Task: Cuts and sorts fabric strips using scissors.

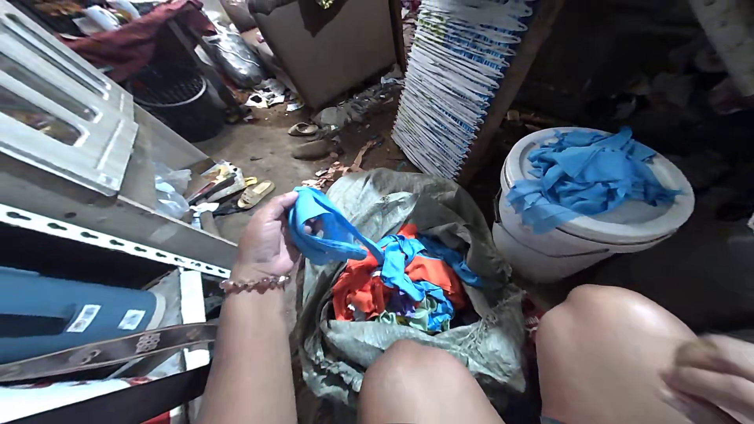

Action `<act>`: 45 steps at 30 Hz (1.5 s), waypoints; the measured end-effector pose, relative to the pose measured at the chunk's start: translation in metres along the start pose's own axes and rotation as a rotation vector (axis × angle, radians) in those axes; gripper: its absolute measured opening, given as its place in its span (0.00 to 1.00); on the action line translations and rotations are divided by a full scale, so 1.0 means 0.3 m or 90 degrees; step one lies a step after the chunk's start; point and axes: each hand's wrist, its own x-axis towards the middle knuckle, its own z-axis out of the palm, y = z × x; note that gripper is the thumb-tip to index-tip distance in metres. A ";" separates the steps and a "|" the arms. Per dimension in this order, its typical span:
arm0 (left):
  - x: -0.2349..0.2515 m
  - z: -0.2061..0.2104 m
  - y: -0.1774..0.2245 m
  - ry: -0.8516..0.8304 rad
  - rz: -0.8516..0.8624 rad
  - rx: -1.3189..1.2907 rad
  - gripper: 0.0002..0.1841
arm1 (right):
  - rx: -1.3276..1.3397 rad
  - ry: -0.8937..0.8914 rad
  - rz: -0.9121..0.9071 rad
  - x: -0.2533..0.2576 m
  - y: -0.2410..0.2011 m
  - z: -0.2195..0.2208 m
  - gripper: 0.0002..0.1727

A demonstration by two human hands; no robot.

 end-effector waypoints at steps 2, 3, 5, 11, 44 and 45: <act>-0.053 0.020 0.016 -0.084 0.001 0.062 0.17 | 0.065 0.057 -0.041 0.148 0.007 0.042 0.07; -0.079 0.027 0.017 -0.145 -0.010 0.085 0.19 | 0.089 0.098 -0.060 0.223 0.012 0.079 0.07; -0.121 0.039 0.009 -0.290 -0.043 0.116 0.18 | 0.136 0.158 -0.078 0.383 0.010 0.166 0.09; -0.202 0.073 -0.076 -0.469 -0.097 0.100 0.15 | 0.536 -0.162 0.134 0.771 -0.082 0.308 0.45; -0.145 0.155 -0.378 -0.196 -0.213 -0.028 0.16 | 0.967 -0.048 0.587 0.693 0.158 0.535 0.03; -0.153 0.173 -0.392 -0.152 -0.222 -0.102 0.17 | 0.969 -0.022 0.590 0.693 0.158 0.530 0.05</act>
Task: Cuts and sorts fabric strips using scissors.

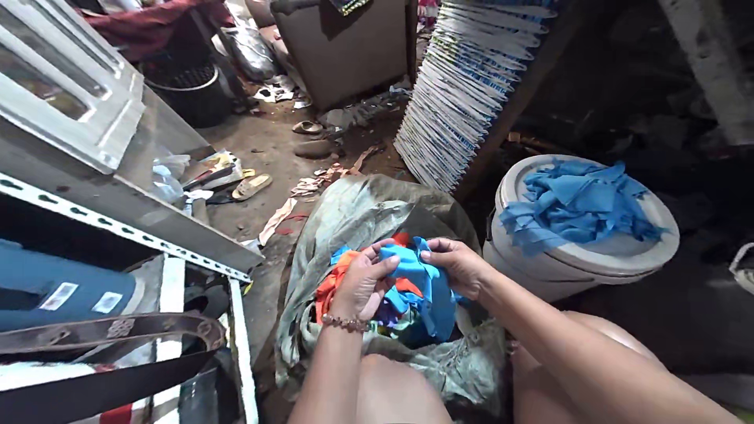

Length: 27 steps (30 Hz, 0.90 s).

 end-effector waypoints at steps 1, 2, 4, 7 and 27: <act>-0.002 0.021 -0.011 0.032 0.000 -0.065 0.18 | 0.003 0.008 -0.012 -0.004 -0.003 0.001 0.07; -0.005 0.044 -0.017 0.061 0.002 -0.123 0.17 | 0.004 0.013 -0.024 -0.007 -0.004 0.002 0.09; -0.012 0.089 -0.018 0.102 0.011 -0.197 0.16 | -0.009 0.035 -0.046 -0.010 -0.006 0.007 0.08; -0.008 0.131 -0.030 0.130 0.035 -0.244 0.14 | -0.044 0.079 -0.079 -0.021 -0.014 0.009 0.08; -0.036 0.184 -0.100 0.160 -0.026 -0.186 0.13 | -0.203 -0.033 -0.185 -0.052 -0.031 0.032 0.21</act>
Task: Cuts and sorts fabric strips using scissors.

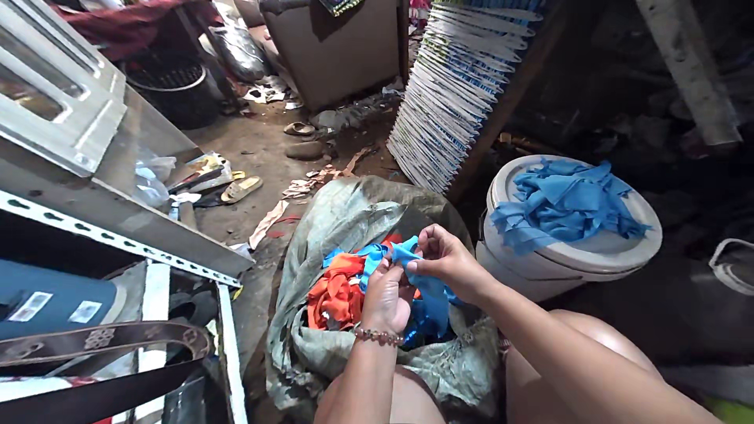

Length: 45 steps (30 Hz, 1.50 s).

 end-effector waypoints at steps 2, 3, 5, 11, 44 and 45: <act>0.004 -0.002 -0.004 0.000 0.001 0.000 0.15 | 0.015 0.020 -0.050 -0.012 0.005 0.009 0.16; 0.007 -0.005 -0.005 0.003 0.008 0.007 0.17 | 0.030 0.031 -0.102 -0.021 0.008 0.016 0.15; 0.013 -0.010 -0.010 0.010 0.039 0.027 0.22 | 0.027 0.035 -0.226 -0.031 0.018 0.026 0.15; 0.020 -0.015 -0.030 -0.002 0.157 0.068 0.11 | -0.106 0.046 -0.134 -0.016 0.040 0.019 0.25; 0.050 -0.071 -0.026 -0.189 0.537 0.312 0.06 | 0.039 0.047 0.097 -0.033 -0.045 -0.022 0.05; 0.051 -0.071 -0.027 -0.197 0.540 0.309 0.06 | 0.043 0.041 0.094 -0.035 -0.046 -0.023 0.04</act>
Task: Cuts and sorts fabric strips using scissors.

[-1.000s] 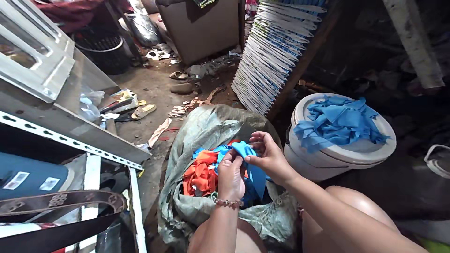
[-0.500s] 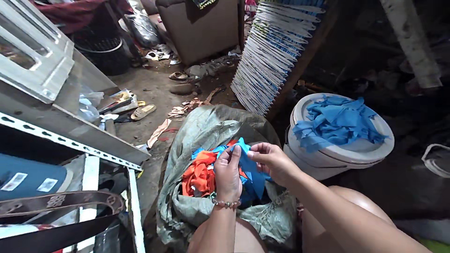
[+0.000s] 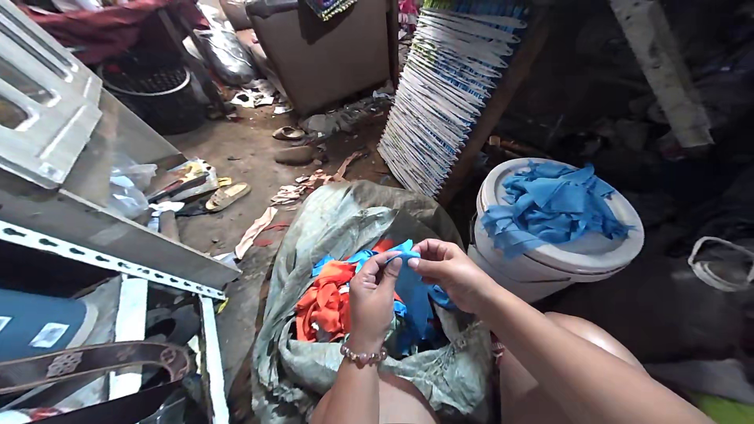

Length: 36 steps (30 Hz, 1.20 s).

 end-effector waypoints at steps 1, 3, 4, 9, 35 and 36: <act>0.000 0.001 0.001 -0.003 0.004 -0.004 0.05 | 0.006 -0.001 -0.004 -0.001 0.000 0.000 0.03; 0.000 0.001 0.002 -0.011 0.014 -0.008 0.05 | 0.013 -0.005 -0.028 -0.002 0.002 0.000 0.03; 0.000 0.000 -0.001 -0.016 0.023 -0.007 0.05 | 0.013 -0.008 -0.050 -0.001 0.007 -0.001 0.04; 0.000 0.003 -0.001 -0.021 0.039 -0.017 0.06 | 0.036 0.007 -0.099 0.007 0.025 0.000 0.05; 0.003 0.030 0.112 -0.031 -0.523 -0.377 0.09 | -0.028 0.029 -0.132 -0.026 -0.057 -0.004 0.04; -0.002 0.028 0.113 -0.035 -0.539 -0.395 0.09 | -0.032 0.027 -0.130 -0.030 -0.063 0.001 0.04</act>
